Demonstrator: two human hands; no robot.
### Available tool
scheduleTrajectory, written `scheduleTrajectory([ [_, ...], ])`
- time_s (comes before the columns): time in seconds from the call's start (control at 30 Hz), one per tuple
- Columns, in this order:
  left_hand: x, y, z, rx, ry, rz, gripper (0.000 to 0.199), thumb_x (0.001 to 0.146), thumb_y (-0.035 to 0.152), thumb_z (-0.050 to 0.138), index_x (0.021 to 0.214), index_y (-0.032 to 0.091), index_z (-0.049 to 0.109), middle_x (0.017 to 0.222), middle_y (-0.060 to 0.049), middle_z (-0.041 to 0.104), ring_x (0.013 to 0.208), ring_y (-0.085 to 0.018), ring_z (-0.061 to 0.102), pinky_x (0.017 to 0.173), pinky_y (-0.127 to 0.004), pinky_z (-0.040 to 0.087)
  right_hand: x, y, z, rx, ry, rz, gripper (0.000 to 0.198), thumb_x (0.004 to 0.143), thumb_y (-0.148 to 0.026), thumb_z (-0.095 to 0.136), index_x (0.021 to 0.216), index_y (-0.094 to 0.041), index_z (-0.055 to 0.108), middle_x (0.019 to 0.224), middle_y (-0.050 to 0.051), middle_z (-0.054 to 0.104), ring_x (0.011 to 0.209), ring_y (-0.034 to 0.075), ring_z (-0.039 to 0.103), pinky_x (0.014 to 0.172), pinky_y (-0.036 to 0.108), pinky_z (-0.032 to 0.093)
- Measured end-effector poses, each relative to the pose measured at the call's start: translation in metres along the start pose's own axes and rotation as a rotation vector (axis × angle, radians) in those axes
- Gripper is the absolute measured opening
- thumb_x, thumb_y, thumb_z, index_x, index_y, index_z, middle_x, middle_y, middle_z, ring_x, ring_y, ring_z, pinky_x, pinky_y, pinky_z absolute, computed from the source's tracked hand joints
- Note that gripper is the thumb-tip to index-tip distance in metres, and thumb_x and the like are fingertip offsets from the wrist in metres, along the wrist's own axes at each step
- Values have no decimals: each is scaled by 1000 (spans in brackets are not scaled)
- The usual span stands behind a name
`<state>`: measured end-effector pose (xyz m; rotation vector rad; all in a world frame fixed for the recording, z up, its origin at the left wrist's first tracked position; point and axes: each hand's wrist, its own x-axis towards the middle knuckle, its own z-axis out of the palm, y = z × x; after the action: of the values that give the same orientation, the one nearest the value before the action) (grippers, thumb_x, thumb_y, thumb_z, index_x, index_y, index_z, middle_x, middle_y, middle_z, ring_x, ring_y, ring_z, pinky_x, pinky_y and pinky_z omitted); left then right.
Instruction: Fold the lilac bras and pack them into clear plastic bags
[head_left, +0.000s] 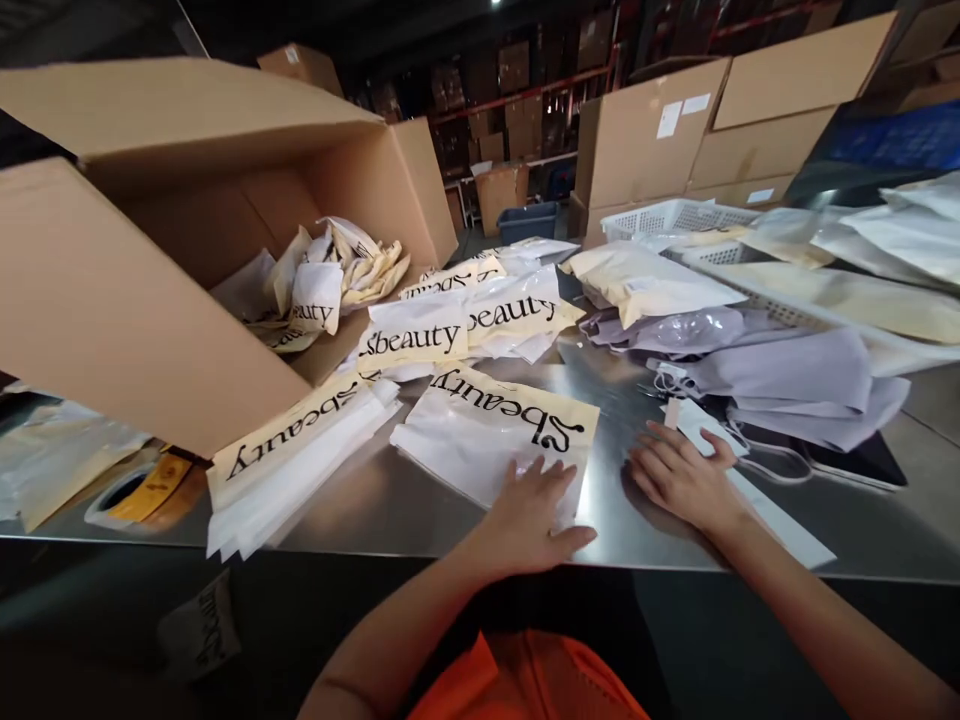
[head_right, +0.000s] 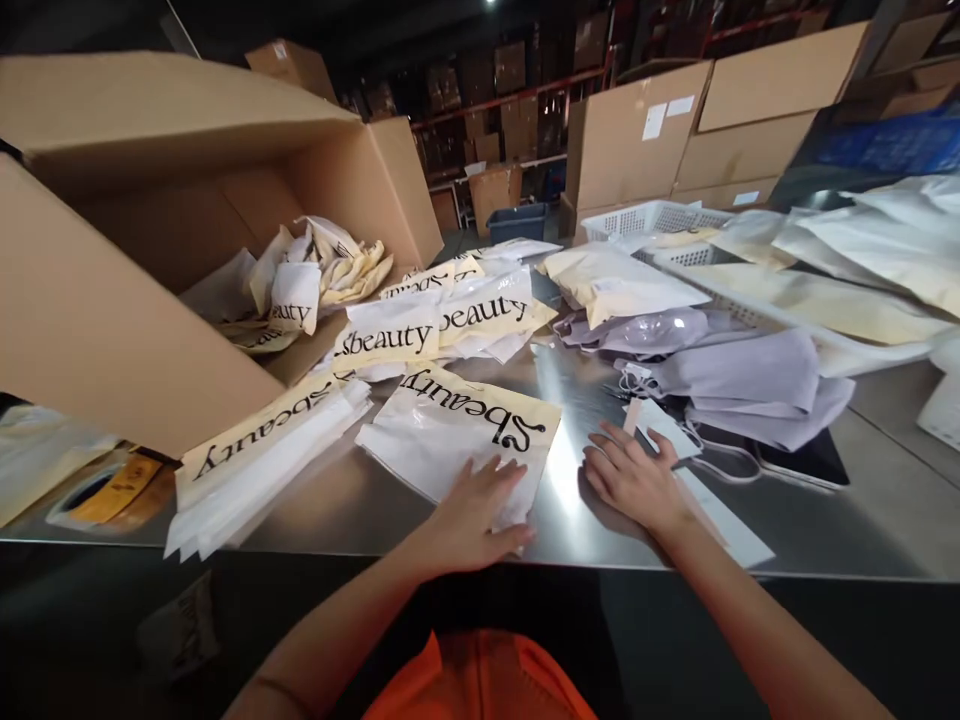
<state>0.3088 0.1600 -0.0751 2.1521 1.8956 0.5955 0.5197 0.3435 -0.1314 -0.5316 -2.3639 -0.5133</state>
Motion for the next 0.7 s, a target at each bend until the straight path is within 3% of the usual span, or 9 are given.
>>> scheduleTrajectory([
  [0.1, -43, 6, 27, -199, 161, -9, 47, 92, 39, 54, 134, 18, 54, 142, -15, 54, 139, -34, 40, 116, -61, 24, 1, -14, -19, -27, 50, -3, 8, 92, -20, 58, 94, -18, 66, 104, 7, 72, 112, 26, 59, 92, 42, 34],
  [0.2, -83, 1, 34, -394, 320, -149, 25, 91, 30, 54, 107, 19, 68, 115, -12, 70, 116, -28, 60, 102, -46, 45, -3, -45, -44, 198, 40, 71, 17, 89, -27, 62, 103, -18, 64, 105, 9, 70, 107, 27, 59, 88, 41, 37],
  [0.27, -102, -1, 35, -613, 261, -377, 22, 90, 34, 56, 92, 19, 71, 92, -10, 73, 87, -22, 67, 77, -34, 53, -11, -68, -55, 405, -77, 31, 27, 89, -32, 63, 112, -18, 63, 111, 11, 68, 109, 27, 58, 89, 40, 40],
  [0.33, -111, 1, 39, -914, 144, -636, 29, 87, 43, 59, 84, 17, 69, 77, -8, 71, 65, -17, 63, 57, -26, 47, -22, -88, -57, 519, -167, 10, 29, 90, -30, 62, 117, -18, 62, 115, 10, 67, 111, 25, 57, 90, 39, 41],
  [0.4, -111, 5, 49, -1223, 42, -809, 37, 80, 51, 64, 82, 15, 66, 70, -7, 69, 52, -13, 59, 44, -21, 39, -33, -102, -54, 539, -163, 53, 24, 93, -22, 59, 117, -21, 63, 114, 7, 68, 108, 22, 60, 88, 37, 42],
  [0.5, -99, 13, 68, -1488, -115, -878, 50, 68, 59, 71, 86, 13, 63, 66, -5, 67, 45, -13, 58, 34, -18, 29, -46, -115, -48, 550, -74, 129, 24, 96, -14, 54, 114, -22, 65, 104, 4, 72, 97, 18, 63, 82, 34, 42],
  [0.6, -82, 22, 85, -1574, -249, -854, 64, 62, 69, 71, 91, 13, 63, 64, -5, 67, 42, -14, 59, 31, -18, 26, -53, -123, -52, 567, -51, 133, 25, 97, -13, 49, 112, -22, 68, 97, 4, 73, 92, 17, 64, 79, 33, 44],
  [0.7, -66, 32, 98, -1610, -244, -853, 68, 55, 76, 70, 78, 12, 62, 58, -5, 64, 39, -12, 56, 30, -18, 24, -61, -129, -60, 589, -47, 112, 27, 98, -14, 46, 110, -21, 69, 98, 6, 72, 93, 18, 64, 79, 33, 45],
])
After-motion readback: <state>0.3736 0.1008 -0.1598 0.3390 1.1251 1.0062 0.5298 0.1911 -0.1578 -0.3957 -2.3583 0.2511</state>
